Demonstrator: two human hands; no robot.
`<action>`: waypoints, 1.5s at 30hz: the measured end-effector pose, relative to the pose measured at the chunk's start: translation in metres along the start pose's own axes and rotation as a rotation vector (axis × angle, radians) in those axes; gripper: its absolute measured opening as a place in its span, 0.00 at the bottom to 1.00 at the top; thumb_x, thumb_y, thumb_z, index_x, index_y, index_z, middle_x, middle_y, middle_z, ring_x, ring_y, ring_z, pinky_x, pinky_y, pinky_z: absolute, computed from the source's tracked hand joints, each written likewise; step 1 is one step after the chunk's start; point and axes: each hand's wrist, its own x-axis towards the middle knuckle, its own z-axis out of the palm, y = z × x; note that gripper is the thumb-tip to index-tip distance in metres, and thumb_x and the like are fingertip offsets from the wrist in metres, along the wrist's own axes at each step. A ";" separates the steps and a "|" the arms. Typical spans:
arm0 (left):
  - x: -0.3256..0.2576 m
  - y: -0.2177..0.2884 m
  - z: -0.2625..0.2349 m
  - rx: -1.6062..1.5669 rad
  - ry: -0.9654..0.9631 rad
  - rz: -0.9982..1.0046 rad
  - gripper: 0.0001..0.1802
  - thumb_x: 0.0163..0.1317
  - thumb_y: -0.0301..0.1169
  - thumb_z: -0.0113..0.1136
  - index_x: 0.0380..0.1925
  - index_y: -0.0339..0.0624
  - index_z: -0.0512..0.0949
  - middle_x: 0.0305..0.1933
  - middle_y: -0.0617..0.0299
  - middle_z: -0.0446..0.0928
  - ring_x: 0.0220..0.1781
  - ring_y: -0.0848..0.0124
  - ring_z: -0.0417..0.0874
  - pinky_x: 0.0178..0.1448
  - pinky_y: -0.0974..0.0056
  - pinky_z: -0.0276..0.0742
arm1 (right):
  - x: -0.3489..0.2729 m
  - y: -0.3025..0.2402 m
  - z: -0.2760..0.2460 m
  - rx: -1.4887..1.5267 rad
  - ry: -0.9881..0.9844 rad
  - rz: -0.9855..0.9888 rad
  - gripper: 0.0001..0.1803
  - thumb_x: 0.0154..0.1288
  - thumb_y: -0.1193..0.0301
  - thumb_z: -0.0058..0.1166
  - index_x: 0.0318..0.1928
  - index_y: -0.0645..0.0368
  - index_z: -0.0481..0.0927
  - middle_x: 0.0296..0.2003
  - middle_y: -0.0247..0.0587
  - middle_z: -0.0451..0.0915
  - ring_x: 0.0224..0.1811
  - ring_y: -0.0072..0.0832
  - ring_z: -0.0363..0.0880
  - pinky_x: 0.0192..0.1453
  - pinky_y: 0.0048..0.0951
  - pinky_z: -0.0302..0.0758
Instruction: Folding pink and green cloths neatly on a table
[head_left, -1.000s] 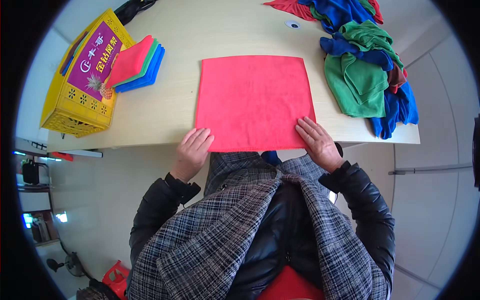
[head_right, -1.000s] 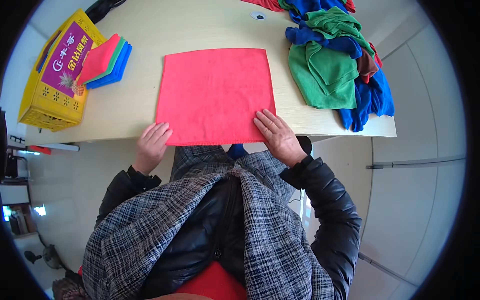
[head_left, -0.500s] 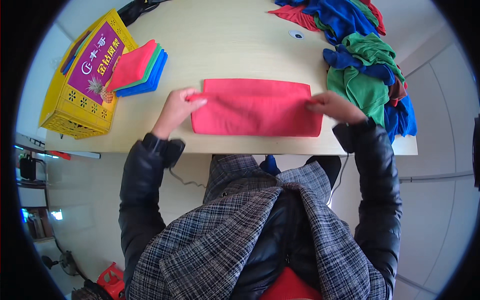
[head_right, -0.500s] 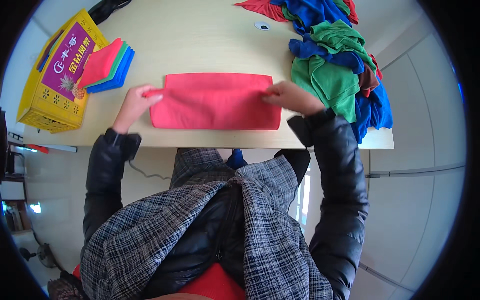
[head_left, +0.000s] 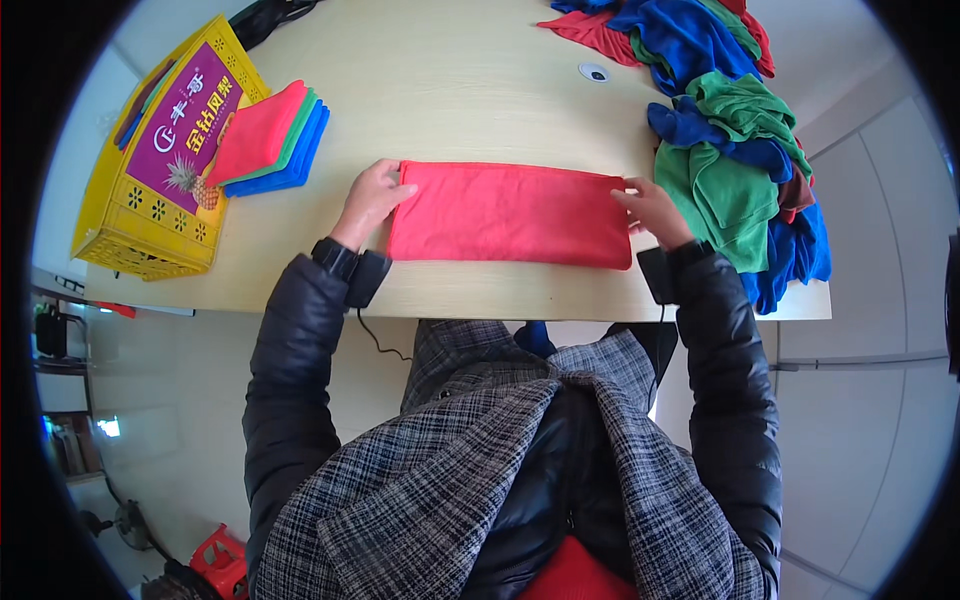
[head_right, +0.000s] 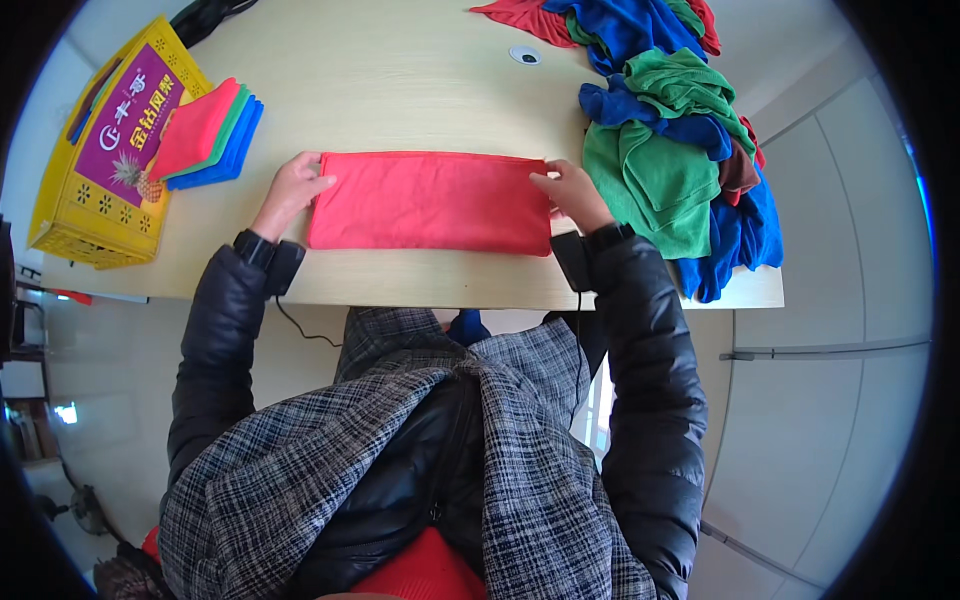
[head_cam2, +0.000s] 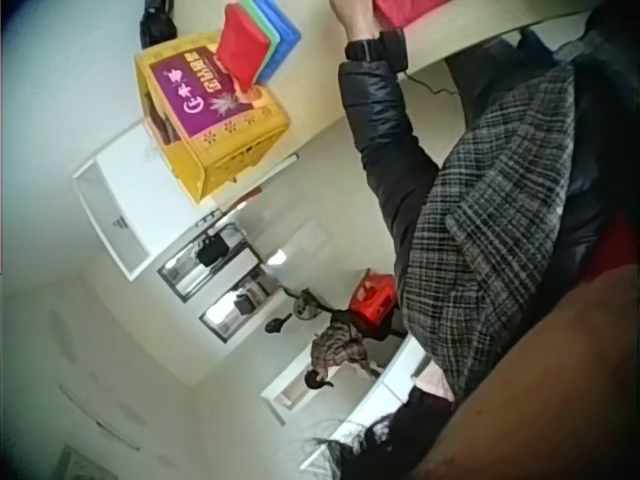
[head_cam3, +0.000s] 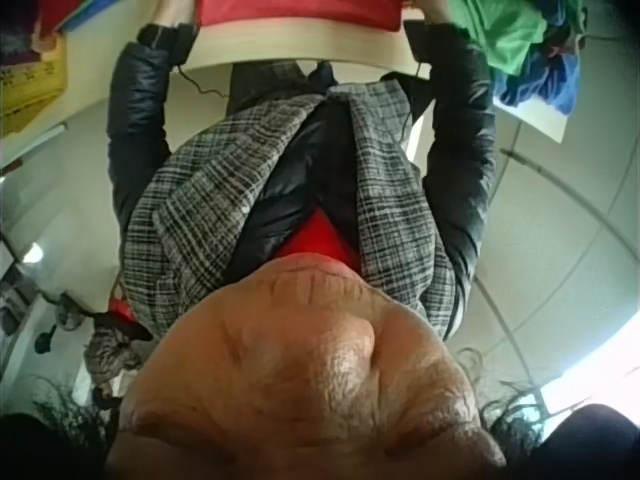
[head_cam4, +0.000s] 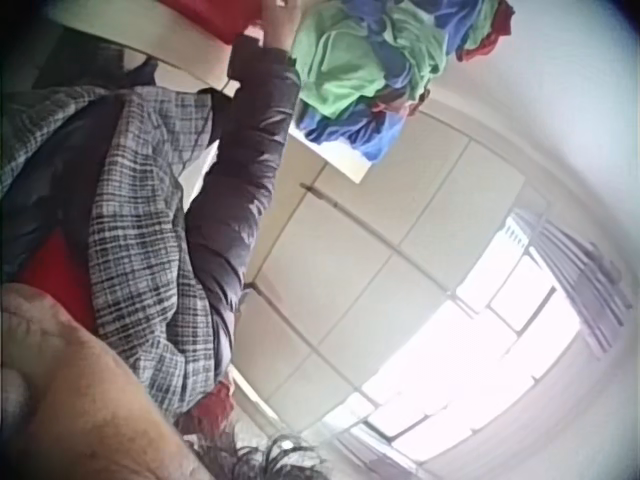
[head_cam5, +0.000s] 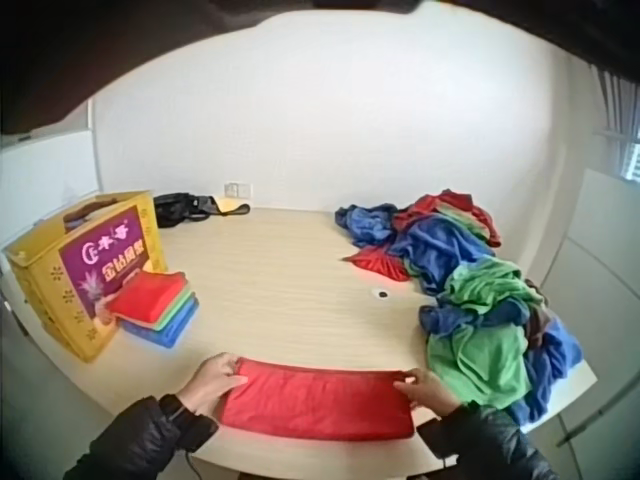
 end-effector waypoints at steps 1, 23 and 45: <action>-0.013 0.005 0.002 -0.017 0.024 -0.034 0.27 0.60 0.28 0.71 0.59 0.31 0.75 0.32 0.59 0.83 0.32 0.76 0.80 0.38 0.66 0.78 | -0.016 -0.003 -0.001 0.002 0.009 -0.002 0.23 0.69 0.60 0.63 0.54 0.66 0.80 0.30 0.36 0.83 0.26 0.22 0.81 0.29 0.26 0.77; -0.117 -0.003 0.034 0.279 0.383 0.072 0.30 0.62 0.26 0.66 0.66 0.42 0.72 0.28 0.56 0.79 0.29 0.64 0.79 0.38 0.59 0.76 | -0.098 0.043 0.020 0.115 0.156 -0.175 0.28 0.67 0.76 0.61 0.67 0.60 0.73 0.31 0.31 0.83 0.33 0.16 0.77 0.38 0.18 0.71; -0.152 0.083 0.121 0.827 -0.187 0.665 0.32 0.64 0.35 0.65 0.69 0.43 0.71 0.76 0.51 0.64 0.79 0.53 0.61 0.81 0.47 0.53 | -0.125 0.044 0.047 0.387 0.119 -0.001 0.31 0.70 0.73 0.60 0.71 0.55 0.69 0.32 0.29 0.81 0.25 0.15 0.75 0.25 0.19 0.69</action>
